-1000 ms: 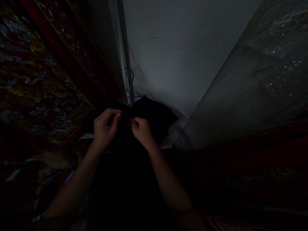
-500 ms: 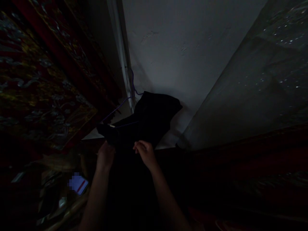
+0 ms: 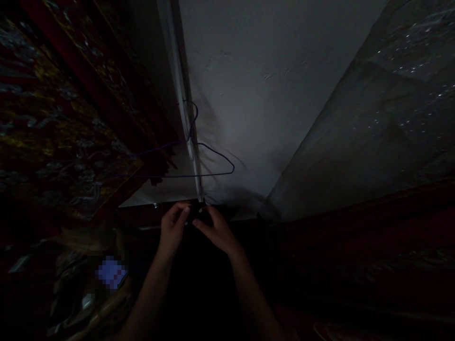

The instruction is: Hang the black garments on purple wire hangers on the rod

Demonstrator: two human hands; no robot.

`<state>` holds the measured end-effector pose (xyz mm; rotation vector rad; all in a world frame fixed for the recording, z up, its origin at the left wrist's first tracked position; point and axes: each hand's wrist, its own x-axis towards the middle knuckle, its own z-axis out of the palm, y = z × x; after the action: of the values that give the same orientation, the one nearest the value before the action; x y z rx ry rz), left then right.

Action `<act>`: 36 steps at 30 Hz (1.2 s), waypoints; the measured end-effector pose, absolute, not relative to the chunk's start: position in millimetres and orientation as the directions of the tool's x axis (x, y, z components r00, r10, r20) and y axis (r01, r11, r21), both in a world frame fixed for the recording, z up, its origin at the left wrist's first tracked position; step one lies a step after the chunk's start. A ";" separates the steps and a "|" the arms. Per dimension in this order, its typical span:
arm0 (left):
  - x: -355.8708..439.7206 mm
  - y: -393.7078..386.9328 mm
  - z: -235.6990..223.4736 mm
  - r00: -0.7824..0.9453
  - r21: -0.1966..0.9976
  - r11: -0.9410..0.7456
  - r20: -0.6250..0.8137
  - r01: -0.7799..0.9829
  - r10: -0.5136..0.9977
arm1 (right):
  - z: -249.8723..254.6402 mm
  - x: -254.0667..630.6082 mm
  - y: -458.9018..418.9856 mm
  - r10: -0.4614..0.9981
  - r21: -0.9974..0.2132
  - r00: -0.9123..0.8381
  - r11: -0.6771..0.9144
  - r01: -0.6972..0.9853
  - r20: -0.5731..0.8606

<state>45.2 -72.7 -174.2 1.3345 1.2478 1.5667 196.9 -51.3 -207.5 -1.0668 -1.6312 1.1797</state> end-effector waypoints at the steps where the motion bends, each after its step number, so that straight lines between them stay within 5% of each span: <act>1: 49.8 -73.2 -171.1 -0.189 0.944 -0.312 0.328 0.107 0.926 | -205.2 192.3 -53.2 0.926 -0.966 -0.336 0.227 0.125 0.174; 6: 37.4 -73.8 -170.7 -0.126 0.893 -0.376 0.414 0.247 0.901 | -188.2 183.2 -46.1 0.876 -0.967 -0.449 0.239 0.090 0.175; 10: 7.4 -83.5 -185.1 0.196 0.931 -0.181 0.122 0.317 0.973 | -151.0 192.5 -21.0 0.797 -0.922 -0.541 0.375 0.096 0.267; 14: -18.3 -94.6 -194.1 0.366 0.850 -0.114 -0.097 0.514 0.926 | -123.2 194.8 22.4 0.869 -0.886 -0.232 0.460 0.056 0.436; 19: -62.0 -92.1 -180.6 0.238 0.677 -0.123 -0.079 0.726 0.968 | -141.4 203.5 63.1 0.991 -0.971 -0.028 0.134 0.197 0.131; 24: -93.4 -76.7 -148.3 0.187 0.594 -0.118 -0.056 0.796 0.981 | -151.4 241.0 54.3 0.954 -0.891 0.054 0.253 0.377 0.294; 32: -80.2 -47.5 -75.8 0.111 0.435 -0.261 0.340 0.862 0.934 | -128.5 260.1 28.5 0.919 -0.857 0.140 0.279 0.434 0.370; 36: -85.3 -31.1 -76.9 0.039 0.527 -0.148 0.212 0.837 0.976 | -132.8 254.8 18.9 0.914 -0.863 0.139 0.299 0.407 0.382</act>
<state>-85.3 -31.1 -76.9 2.0591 1.8571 0.7763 254.8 18.9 -132.8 -1.2938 -1.4597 0.5755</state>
